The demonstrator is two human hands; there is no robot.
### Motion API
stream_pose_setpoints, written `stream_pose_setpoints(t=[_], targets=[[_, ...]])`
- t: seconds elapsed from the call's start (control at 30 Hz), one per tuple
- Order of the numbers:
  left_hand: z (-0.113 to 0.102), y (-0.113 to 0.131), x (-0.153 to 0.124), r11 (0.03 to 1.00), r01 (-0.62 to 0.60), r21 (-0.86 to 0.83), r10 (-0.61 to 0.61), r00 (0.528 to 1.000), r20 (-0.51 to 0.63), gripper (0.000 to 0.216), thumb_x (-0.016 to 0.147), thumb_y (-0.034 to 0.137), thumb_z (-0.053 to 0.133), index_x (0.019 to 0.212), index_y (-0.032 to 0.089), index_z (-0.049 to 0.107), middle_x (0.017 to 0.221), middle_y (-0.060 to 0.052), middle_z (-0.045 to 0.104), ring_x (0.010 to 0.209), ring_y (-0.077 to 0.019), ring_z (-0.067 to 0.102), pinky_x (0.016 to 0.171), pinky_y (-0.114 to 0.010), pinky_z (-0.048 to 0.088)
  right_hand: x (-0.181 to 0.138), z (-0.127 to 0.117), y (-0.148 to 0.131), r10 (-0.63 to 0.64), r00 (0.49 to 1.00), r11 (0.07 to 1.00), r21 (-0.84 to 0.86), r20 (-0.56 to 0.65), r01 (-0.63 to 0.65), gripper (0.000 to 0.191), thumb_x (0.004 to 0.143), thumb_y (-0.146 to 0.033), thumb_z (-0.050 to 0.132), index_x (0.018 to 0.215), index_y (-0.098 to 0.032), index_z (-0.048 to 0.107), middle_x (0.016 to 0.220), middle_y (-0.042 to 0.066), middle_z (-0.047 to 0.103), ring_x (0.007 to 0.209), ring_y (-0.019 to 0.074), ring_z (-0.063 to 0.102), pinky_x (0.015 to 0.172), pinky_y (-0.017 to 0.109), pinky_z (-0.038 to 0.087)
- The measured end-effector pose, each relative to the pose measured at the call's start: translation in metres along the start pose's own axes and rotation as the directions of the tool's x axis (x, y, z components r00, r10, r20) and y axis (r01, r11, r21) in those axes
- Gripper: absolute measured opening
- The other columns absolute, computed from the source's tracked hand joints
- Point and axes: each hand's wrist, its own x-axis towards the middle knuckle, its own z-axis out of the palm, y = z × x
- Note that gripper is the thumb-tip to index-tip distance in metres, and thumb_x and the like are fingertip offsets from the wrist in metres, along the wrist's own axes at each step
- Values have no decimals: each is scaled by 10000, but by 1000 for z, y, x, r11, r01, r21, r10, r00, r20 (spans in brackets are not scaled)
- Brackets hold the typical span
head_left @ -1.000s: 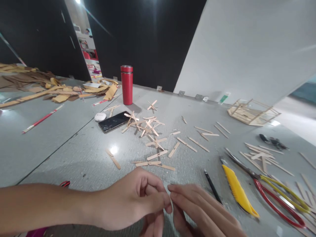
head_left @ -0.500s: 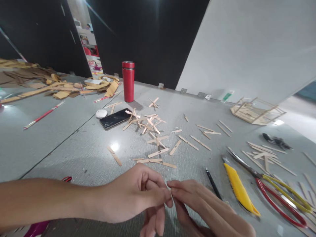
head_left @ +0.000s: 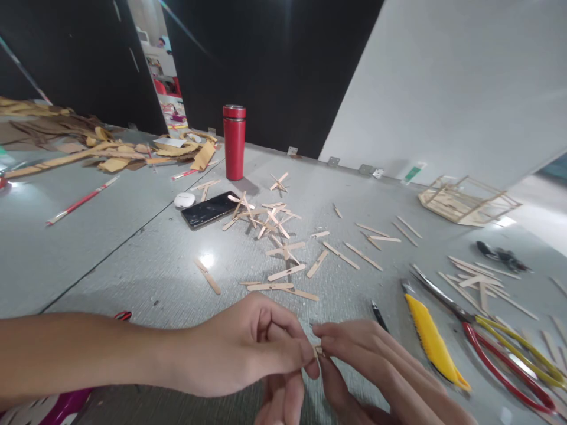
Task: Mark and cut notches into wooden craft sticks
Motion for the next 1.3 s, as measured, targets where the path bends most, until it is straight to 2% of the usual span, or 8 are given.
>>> stream_pose_setpoints(t=[0.27, 0.57, 0.7, 0.8, 1.0, 1.07, 1.2, 1.3], targets=[[2, -1, -2, 998, -22, 53, 24, 999, -42, 393, 981, 538, 651, 845, 175, 589, 528, 21, 620, 372, -78, 501, 411, -166, 418, -7, 4, 1, 15, 1000, 999, -31, 6, -15, 334, 830, 55, 645, 1103, -134, 669, 984, 94, 767, 885, 180, 739, 779, 283, 629], [4, -2, -4, 996, 0, 93, 8, 995, -96, 378, 980, 532, 649, 877, 173, 591, 568, 32, 620, 380, -52, 487, 445, -158, 454, -2, 8, -8, 180, 984, 982, -56, -14, -180, 343, 866, -18, 600, 1136, -227, 631, 992, 37, 753, 796, 143, 740, 733, 253, 618], [5, -4, -7, 974, -13, 228, 58, 980, -192, 352, 1015, 494, 604, 913, 157, 603, 672, -5, 652, 452, -58, 551, 492, -167, 486, -5, 12, -10, 416, 908, 909, 41, -36, -415, 319, 889, -122, 585, 1168, -275, 560, 918, -10, 691, 662, 114, 722, 591, 211, 607], [6, -6, -8, 940, -30, 341, 109, 970, -216, 362, 1025, 493, 578, 947, 143, 631, 688, -21, 652, 496, -76, 571, 515, -184, 491, -6, 14, -10, 470, 881, 881, 88, -51, -465, 285, 906, -157, 602, 1149, -300, 553, 901, -30, 669, 671, 112, 728, 586, 196, 600], [1, -4, -5, 897, 15, 441, 115, 957, -267, 292, 1034, 435, 553, 1164, 185, 630, 700, 6, 661, 538, -101, 574, 547, -216, 492, 19, -33, 1, 504, 847, 826, -191, -167, -529, 149, 975, -329, 578, 1106, -322, 648, 948, -4, 745, 780, 173, 743, 713, 304, 572], [-4, -2, -2, 807, 60, 588, 97, 968, -233, 244, 1049, 382, 513, 1089, 186, 653, 746, -7, 689, 614, -116, 610, 600, -227, 504, 26, -58, 12, 477, 844, 761, -365, -245, -536, 145, 983, -376, 562, 1051, -327, 680, 876, -9, 755, 741, 192, 737, 679, 336, 535], [-15, -3, 3, 517, 84, 852, 132, 975, -177, 227, 1007, 270, 537, 855, 176, 677, 755, -4, 669, 672, -122, 577, 639, -241, 441, 14, -91, 47, 409, 911, 722, -592, -51, -358, 170, 991, -378, 529, 994, -299, 680, 811, -7, 765, 573, 182, 687, 578, 340, 506], [-23, -10, 6, 433, 74, 898, 170, 972, -162, 202, 972, 248, 574, 804, 186, 666, 739, 3, 615, 688, -136, 523, 663, -273, 401, -17, -98, 76, 419, 870, 771, -608, 259, -190, 253, 1033, -244, 417, 1151, -257, 641, 1043, 72, 791, 803, 237, 777, 647, 346, 580]])
